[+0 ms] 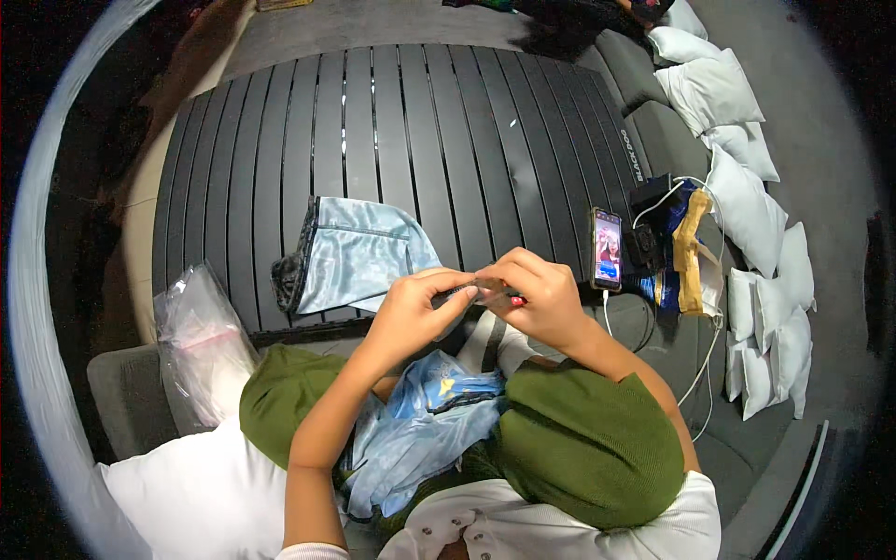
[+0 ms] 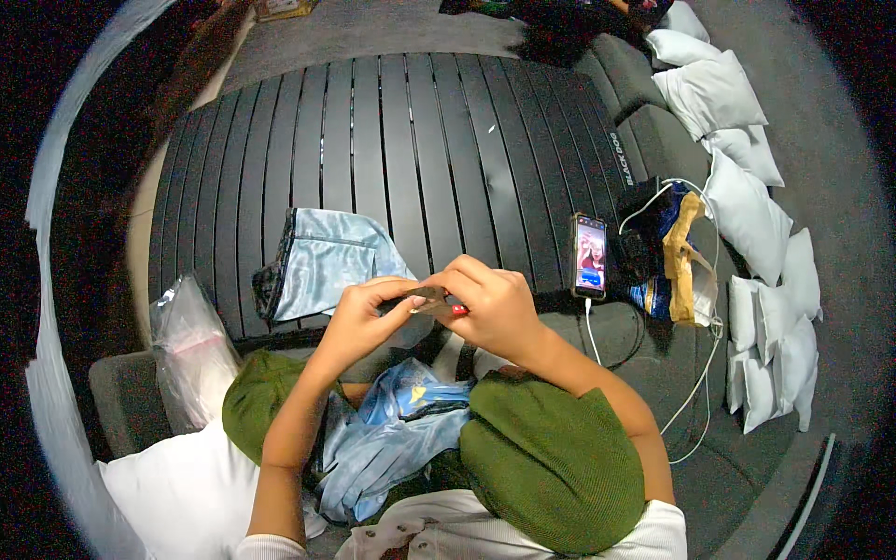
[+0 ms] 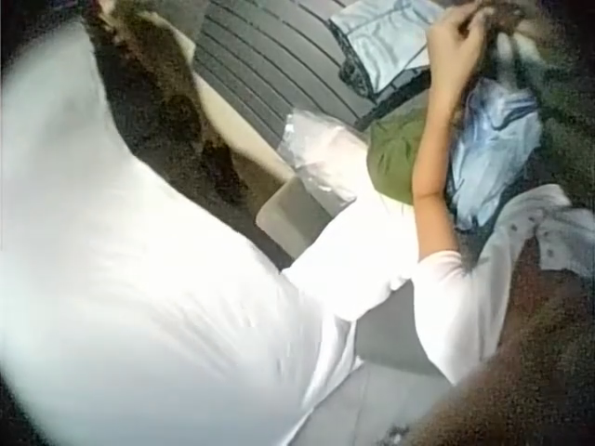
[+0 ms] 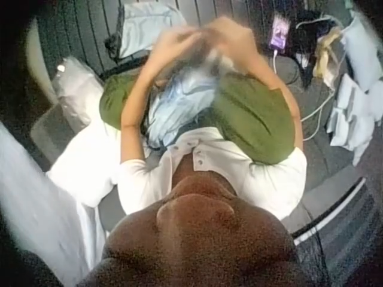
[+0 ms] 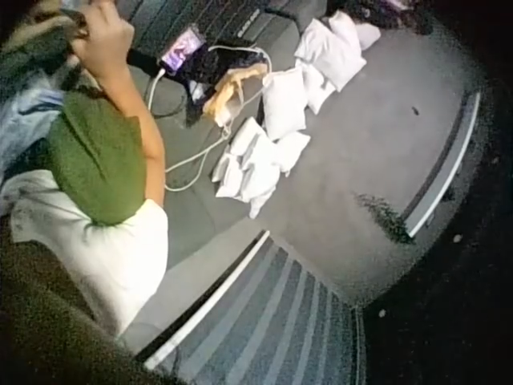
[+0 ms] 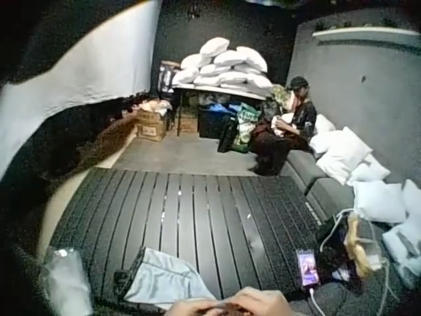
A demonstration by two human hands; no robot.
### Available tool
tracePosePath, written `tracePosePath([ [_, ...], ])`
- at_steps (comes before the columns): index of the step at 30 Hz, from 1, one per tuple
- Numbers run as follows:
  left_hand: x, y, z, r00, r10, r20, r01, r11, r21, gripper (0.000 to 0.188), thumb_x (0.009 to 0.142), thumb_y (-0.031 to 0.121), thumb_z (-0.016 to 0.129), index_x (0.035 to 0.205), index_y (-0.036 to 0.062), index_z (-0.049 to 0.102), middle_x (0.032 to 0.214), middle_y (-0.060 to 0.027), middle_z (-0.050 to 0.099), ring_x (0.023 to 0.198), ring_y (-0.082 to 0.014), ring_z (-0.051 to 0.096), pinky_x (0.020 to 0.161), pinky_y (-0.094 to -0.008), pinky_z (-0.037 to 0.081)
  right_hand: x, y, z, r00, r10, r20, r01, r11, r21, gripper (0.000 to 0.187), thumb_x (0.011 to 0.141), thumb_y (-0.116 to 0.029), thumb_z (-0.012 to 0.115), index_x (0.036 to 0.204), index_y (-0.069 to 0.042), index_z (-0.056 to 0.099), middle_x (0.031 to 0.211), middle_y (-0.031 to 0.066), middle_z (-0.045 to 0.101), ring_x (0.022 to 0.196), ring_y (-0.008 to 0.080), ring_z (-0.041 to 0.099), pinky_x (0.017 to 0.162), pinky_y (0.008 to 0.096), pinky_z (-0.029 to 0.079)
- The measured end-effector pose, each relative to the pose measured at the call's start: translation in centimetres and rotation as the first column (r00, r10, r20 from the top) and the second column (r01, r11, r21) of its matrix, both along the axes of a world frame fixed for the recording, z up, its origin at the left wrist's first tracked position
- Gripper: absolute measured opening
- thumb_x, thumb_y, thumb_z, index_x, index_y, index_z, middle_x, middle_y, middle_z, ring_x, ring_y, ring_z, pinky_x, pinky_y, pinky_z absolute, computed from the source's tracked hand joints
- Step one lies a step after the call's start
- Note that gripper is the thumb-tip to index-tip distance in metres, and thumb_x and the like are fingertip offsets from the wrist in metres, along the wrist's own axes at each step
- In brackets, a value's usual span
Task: Trim loose threads from fabric sleeves or neck gaiters using a small cutting tool.
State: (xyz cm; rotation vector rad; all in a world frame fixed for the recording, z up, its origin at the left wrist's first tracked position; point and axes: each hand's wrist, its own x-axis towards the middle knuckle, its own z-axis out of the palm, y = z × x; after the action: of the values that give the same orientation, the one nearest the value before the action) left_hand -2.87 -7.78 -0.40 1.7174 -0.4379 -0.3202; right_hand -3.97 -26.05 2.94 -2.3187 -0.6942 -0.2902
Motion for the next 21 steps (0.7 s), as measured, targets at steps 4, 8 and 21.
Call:
tracePosePath([
  [4, -0.18, -0.25, -0.24, 1.000, 0.003, 0.018, -0.003, 1.000, 0.007, 0.019, 0.079, 0.011, 0.060, 0.094, 0.0002, 0.063, 0.088, -0.0115, 0.064, 0.079, -0.0181, 0.061, 0.071, -0.0266, 0.046, -0.05, -0.37, -0.39, 0.992, -0.009, 0.125, 0.034, 0.978, -0.205, 0.022, 0.058, -0.008, 0.069, 0.079, -0.008, 0.061, 0.069, 0.0028, 0.054, 0.056, 0.0177, 0.057, 0.048, 0.0279, 0.045],
  [8, -0.26, -0.42, -0.44, 0.999, 0.030, 0.046, -0.030, 1.000, -0.008, 0.020, 0.080, 0.015, 0.057, 0.095, 0.0028, 0.064, 0.085, -0.0112, 0.064, 0.070, -0.0185, 0.061, 0.060, -0.0262, 0.046, 0.05, -0.43, -0.36, 0.996, -0.015, 0.090, 0.024, 0.995, -0.099, 0.017, 0.061, -0.001, 0.066, 0.077, -0.005, 0.061, 0.067, 0.0047, 0.053, 0.053, 0.0148, 0.054, 0.047, 0.0246, 0.043],
  [21, -0.07, -0.25, -0.85, 0.999, 0.049, 0.023, -0.048, 0.999, -0.021, 0.022, 0.080, 0.017, 0.058, 0.096, 0.0030, 0.064, 0.085, -0.0117, 0.064, 0.069, -0.0190, 0.061, 0.059, -0.0264, 0.045, 0.07, -0.91, -0.10, 0.999, 0.030, 0.035, -0.030, 1.000, 0.000, 0.015, 0.064, -0.001, 0.064, 0.079, -0.003, 0.060, 0.068, 0.0054, 0.052, 0.053, 0.0145, 0.053, 0.047, 0.0244, 0.042],
])
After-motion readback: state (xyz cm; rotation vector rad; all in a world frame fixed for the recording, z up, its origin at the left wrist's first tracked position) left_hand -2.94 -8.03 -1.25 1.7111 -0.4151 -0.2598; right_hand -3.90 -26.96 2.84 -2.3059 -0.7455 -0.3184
